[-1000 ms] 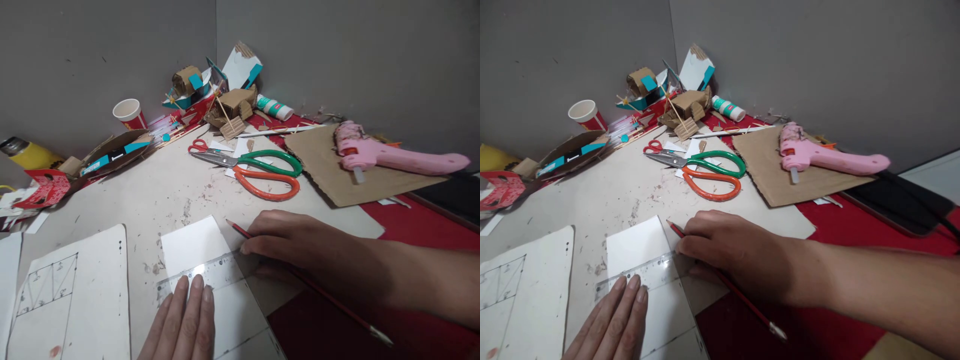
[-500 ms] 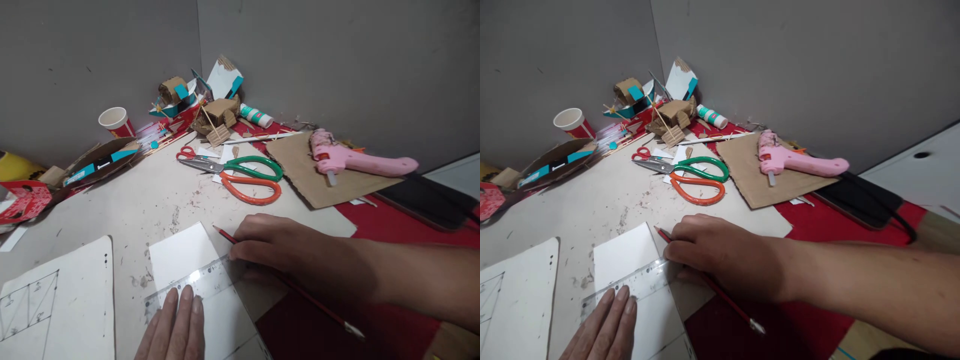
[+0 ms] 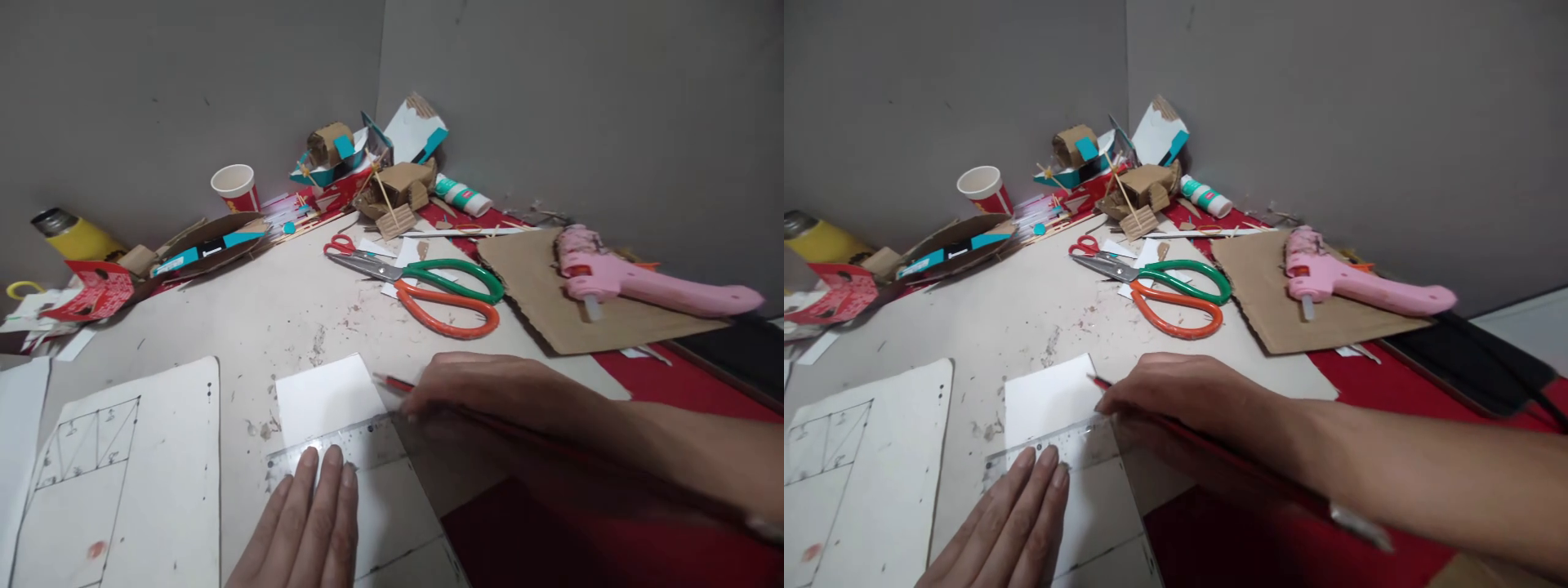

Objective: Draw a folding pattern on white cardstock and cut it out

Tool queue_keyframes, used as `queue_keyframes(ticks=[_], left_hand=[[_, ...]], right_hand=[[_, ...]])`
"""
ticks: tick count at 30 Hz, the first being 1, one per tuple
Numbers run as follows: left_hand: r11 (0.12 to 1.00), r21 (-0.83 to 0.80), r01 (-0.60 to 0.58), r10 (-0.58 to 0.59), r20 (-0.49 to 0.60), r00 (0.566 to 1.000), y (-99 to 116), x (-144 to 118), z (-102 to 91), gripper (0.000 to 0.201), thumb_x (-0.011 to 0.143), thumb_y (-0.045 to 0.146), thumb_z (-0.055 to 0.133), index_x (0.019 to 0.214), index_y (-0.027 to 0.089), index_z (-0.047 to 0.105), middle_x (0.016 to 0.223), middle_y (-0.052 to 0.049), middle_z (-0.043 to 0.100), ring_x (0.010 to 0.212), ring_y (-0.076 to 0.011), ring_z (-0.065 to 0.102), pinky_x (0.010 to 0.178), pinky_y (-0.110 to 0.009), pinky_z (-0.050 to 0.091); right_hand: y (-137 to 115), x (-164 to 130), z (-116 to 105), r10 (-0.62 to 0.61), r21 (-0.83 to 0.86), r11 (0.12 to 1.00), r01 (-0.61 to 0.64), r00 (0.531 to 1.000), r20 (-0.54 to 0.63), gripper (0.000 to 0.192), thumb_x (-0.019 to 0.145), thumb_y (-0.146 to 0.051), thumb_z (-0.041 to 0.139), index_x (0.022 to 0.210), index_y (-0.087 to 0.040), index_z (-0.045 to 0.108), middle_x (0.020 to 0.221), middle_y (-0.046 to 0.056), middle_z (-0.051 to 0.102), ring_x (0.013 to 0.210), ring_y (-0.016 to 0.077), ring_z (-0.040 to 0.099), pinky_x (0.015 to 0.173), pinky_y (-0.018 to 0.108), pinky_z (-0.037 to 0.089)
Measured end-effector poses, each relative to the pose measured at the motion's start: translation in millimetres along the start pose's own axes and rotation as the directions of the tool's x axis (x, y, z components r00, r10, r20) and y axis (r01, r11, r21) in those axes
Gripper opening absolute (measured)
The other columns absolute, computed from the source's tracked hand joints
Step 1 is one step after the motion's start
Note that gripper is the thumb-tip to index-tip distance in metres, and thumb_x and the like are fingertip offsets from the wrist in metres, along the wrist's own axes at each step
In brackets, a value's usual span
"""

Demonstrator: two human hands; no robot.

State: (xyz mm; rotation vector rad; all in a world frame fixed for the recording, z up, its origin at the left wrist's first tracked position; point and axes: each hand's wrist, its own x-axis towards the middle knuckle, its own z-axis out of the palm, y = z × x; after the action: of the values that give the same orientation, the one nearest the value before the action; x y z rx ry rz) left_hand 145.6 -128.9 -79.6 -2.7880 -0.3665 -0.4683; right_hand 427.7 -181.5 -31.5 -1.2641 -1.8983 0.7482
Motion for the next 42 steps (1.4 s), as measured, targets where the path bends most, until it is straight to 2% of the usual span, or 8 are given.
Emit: queue_keyframes(ticks=[4,10,15,20,26,33,37,42], left_hand=[[1.000,0.015,0.009,-0.008,-0.018,1.000,2.9,-2.6,3.3,0.041,0.098,0.017,0.033,0.129,0.010,0.058,0.134,-0.009,0.063,0.145,-0.0275,0.029,0.121,-0.038,0.016],[0.995,0.036,-0.093,0.091,0.055,0.994,-5.9,-1.9,-4.2,0.040,0.097,0.023,0.038,0.127,0.010,0.060,0.133,-0.010,0.063,0.131,-0.0266,0.048,0.121,-0.040,0.013],[0.982,0.075,-0.172,0.163,0.119,0.979,-13.9,-0.3,-12.6,0.042,0.098,0.029,0.036,0.129,0.012,0.060,0.135,-0.009,0.061,0.124,-0.0259,0.053,0.118,-0.038,0.022],[0.988,0.047,-0.145,0.138,0.130,0.982,-11.7,-0.9,-12.2,0.043,0.100,0.031,0.035,0.130,0.011,0.058,0.137,-0.010,0.060,0.129,-0.0267,0.049,0.122,-0.042,0.008],[0.999,0.019,-0.035,0.033,0.068,0.997,-2.7,-2.8,-5.0,0.047,0.102,0.025,0.024,0.129,0.011,0.059,0.135,-0.009,0.061,0.149,-0.0276,0.017,0.123,-0.039,0.008],[0.995,0.017,-0.095,0.093,0.114,0.989,-7.1,0.9,-9.7,0.043,0.099,0.024,0.031,0.130,0.011,0.058,0.135,-0.007,0.061,0.149,-0.0285,0.014,0.123,-0.039,0.006],[0.999,-0.051,0.000,0.004,0.081,0.997,-3.3,2.2,-9.6,0.044,0.101,0.030,0.028,0.127,0.011,0.060,0.130,-0.007,0.065,0.150,-0.0246,0.012,0.122,-0.036,0.007],[0.999,-0.046,0.019,-0.016,0.060,0.998,1.6,0.0,-5.4,0.043,0.098,0.016,0.026,0.127,0.010,0.058,0.130,-0.008,0.065,0.150,-0.0238,0.013,0.122,-0.035,0.009]], right_hand=[[-19.1,28.6,1.6,-0.022,0.160,0.987,0.010,0.997,0.073,0.022,0.099,-0.024,0.051,0.111,-0.015,0.066,0.083,0.004,0.068,0.071,0.0114,0.061,0.063,0.021,0.047],[-21.9,76.7,19.1,0.020,0.223,0.970,-0.095,0.948,0.318,0.038,0.101,-0.034,0.043,0.085,-0.012,0.070,0.076,0.003,0.061,0.071,0.0116,0.056,0.069,0.024,0.047],[-15.3,88.3,38.7,0.174,0.247,0.938,-0.245,0.945,0.277,0.012,0.086,-0.023,0.063,0.082,-0.014,0.070,0.076,0.001,0.068,0.071,0.0116,0.060,0.067,0.022,0.046],[-12.5,90.7,44.2,0.237,0.201,0.938,-0.282,0.946,0.221,0.018,0.084,-0.027,0.062,0.070,-0.015,0.064,0.064,-0.002,0.060,0.063,0.0098,0.052,0.060,0.021,0.041],[-14.0,92.8,45.5,0.216,0.235,0.931,-0.280,0.940,0.263,0.021,0.085,-0.024,0.061,0.066,-0.015,0.057,0.062,-0.004,0.054,0.060,0.0082,0.047,0.059,0.021,0.039],[-14.9,94.9,47.3,0.224,0.237,0.924,-0.299,0.928,0.299,0.023,0.085,-0.021,0.061,0.064,-0.015,0.055,0.061,-0.006,0.050,0.060,0.0073,0.043,0.058,0.020,0.036],[-15.1,95.9,46.9,0.252,0.265,0.901,-0.344,0.911,0.327,0.026,0.086,-0.021,0.061,0.062,-0.016,0.052,0.058,-0.007,0.044,0.057,0.0065,0.039,0.056,0.019,0.035],[-16.1,101.5,45.8,0.250,0.212,0.921,-0.327,0.913,0.322,0.026,0.084,-0.021,0.061,0.061,-0.016,0.051,0.057,-0.007,0.045,0.058,0.0068,0.039,0.055,0.020,0.034]])
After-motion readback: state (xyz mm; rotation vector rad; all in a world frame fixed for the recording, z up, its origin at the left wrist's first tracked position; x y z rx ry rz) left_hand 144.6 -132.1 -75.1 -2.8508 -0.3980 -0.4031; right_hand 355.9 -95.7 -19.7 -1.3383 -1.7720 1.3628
